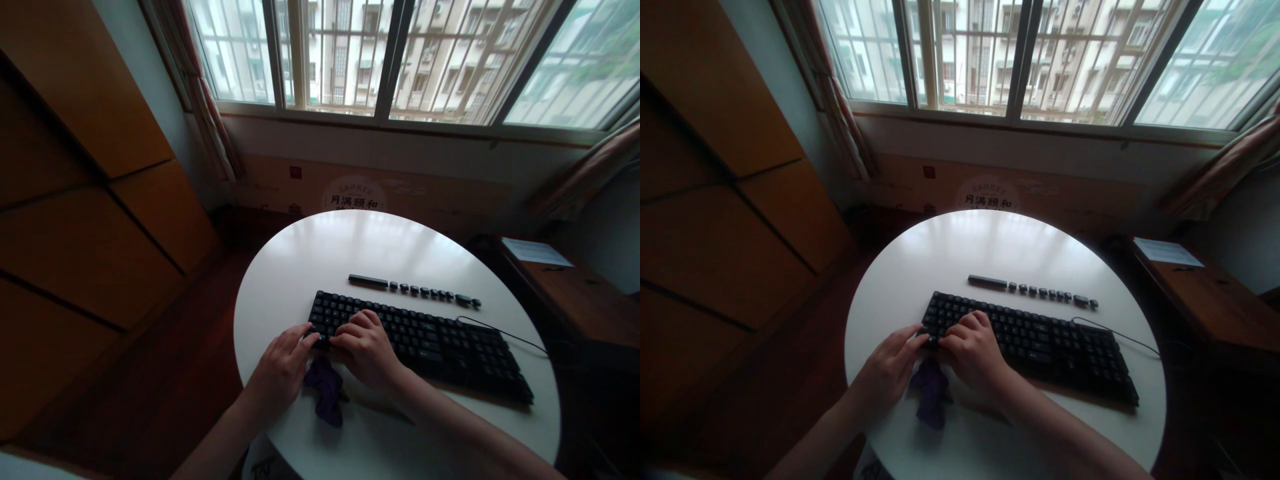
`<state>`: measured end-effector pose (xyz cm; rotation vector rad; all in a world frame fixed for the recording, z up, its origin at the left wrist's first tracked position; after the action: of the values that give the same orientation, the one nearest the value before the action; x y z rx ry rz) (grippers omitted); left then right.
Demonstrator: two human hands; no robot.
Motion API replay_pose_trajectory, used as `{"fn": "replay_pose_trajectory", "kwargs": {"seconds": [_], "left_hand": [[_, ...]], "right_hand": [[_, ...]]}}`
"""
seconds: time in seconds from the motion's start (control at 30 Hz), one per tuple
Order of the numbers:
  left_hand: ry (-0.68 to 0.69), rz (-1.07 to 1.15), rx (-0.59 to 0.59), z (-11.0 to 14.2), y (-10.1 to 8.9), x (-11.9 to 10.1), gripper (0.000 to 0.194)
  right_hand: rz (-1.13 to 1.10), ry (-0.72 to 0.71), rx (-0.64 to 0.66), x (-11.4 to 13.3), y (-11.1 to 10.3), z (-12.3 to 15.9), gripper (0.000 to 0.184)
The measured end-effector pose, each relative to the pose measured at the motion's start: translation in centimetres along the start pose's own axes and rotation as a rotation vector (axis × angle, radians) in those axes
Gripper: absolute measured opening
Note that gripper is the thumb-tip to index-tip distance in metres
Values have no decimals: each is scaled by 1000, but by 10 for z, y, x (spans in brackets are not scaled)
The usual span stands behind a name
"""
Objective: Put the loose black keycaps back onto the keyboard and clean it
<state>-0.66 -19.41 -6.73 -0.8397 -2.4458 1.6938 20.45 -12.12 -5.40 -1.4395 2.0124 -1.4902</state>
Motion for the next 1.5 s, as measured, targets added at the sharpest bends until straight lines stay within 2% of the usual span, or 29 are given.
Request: {"fn": "replay_pose_trajectory", "kwargs": {"seconds": [0.6,0.77,1.0,1.17,1.37,1.5], "left_hand": [[19,-20,13,0,1,1,46],[33,-27,1,-1,0,1,47],[51,-39,-22,-2,-1,0,47],[8,-47,-34,-1,0,2,47],[-23,-13,-34,-3,-1,1,47],[-56,39,-88,-9,-5,-3,43]], "right_hand": [[26,14,-45,4,-2,1,14],[66,-27,-76,3,0,0,16],[79,2,-18,5,-3,-2,15],[123,31,-38,6,-5,0,5],[109,-17,-101,3,4,5,7],[92,-21,-96,2,7,5,9]]}}
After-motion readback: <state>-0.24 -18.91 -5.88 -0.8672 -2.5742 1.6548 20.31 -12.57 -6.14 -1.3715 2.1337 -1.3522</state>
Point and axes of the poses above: each hand's wrist, its own z-axis away from the middle knuckle, its own y-axis out of the palm, x = y × z, the point moved 1 cm from there along -z, towards the middle knuckle, and after that the axes turned 4 degrees about x, right-handed, at the moved point
